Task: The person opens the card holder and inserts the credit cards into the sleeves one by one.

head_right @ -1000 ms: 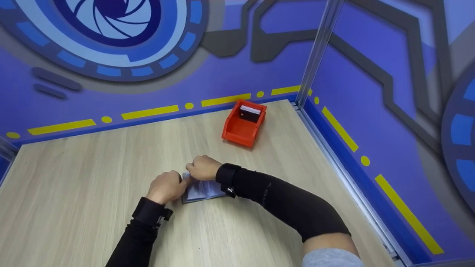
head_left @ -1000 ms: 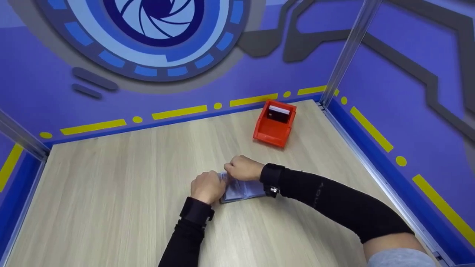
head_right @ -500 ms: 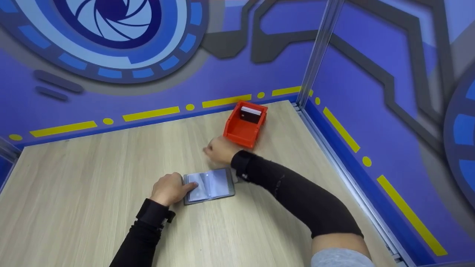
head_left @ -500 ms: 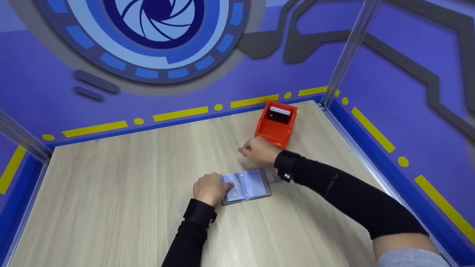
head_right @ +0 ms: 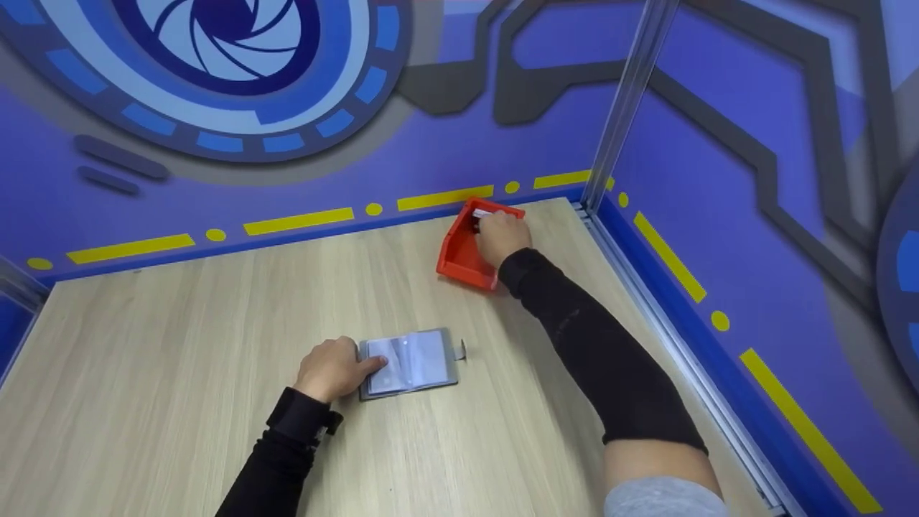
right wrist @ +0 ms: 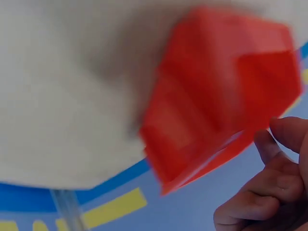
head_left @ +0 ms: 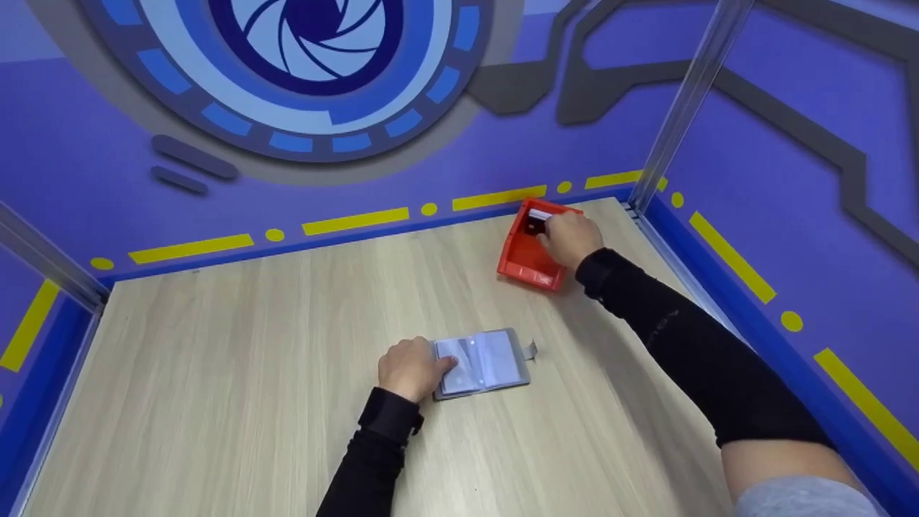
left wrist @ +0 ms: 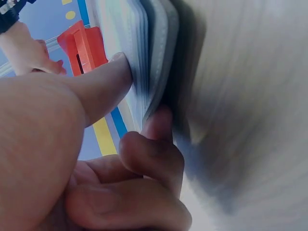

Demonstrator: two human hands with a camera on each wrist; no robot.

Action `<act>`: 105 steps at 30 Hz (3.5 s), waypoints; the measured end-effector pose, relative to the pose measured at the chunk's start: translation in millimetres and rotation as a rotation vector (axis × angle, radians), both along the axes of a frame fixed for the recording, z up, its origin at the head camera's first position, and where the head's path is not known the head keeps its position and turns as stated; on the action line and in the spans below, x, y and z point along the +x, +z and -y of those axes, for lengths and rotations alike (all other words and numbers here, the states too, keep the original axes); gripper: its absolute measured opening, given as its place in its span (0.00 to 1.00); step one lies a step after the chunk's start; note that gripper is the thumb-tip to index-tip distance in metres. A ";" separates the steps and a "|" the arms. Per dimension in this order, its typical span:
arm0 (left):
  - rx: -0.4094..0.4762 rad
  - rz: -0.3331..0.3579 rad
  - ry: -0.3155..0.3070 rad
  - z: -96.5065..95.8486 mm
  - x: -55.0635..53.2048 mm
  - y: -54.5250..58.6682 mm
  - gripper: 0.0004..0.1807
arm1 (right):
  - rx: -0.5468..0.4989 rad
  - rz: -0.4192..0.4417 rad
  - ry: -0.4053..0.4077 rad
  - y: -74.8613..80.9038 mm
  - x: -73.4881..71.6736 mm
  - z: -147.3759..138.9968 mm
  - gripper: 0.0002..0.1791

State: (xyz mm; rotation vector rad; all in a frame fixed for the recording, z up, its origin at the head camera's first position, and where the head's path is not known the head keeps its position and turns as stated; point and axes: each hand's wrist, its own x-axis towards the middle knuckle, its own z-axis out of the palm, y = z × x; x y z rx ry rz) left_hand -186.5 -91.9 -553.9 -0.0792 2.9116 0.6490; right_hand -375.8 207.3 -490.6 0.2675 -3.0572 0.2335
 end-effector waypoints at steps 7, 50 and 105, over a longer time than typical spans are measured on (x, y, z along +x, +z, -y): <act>0.005 0.007 0.005 -0.4 0.8 -1.7 0.30 | 0.150 -0.081 -0.039 -20.5 -27.2 -10.1 0.22; 0.030 -0.012 -0.026 -7.4 7.2 -2.1 0.28 | 0.138 -0.251 0.134 8.8 6.8 -22.1 0.07; -0.008 -0.034 -0.018 2.6 2.4 0.0 0.25 | -0.381 0.537 0.081 -40.3 140.9 60.8 0.24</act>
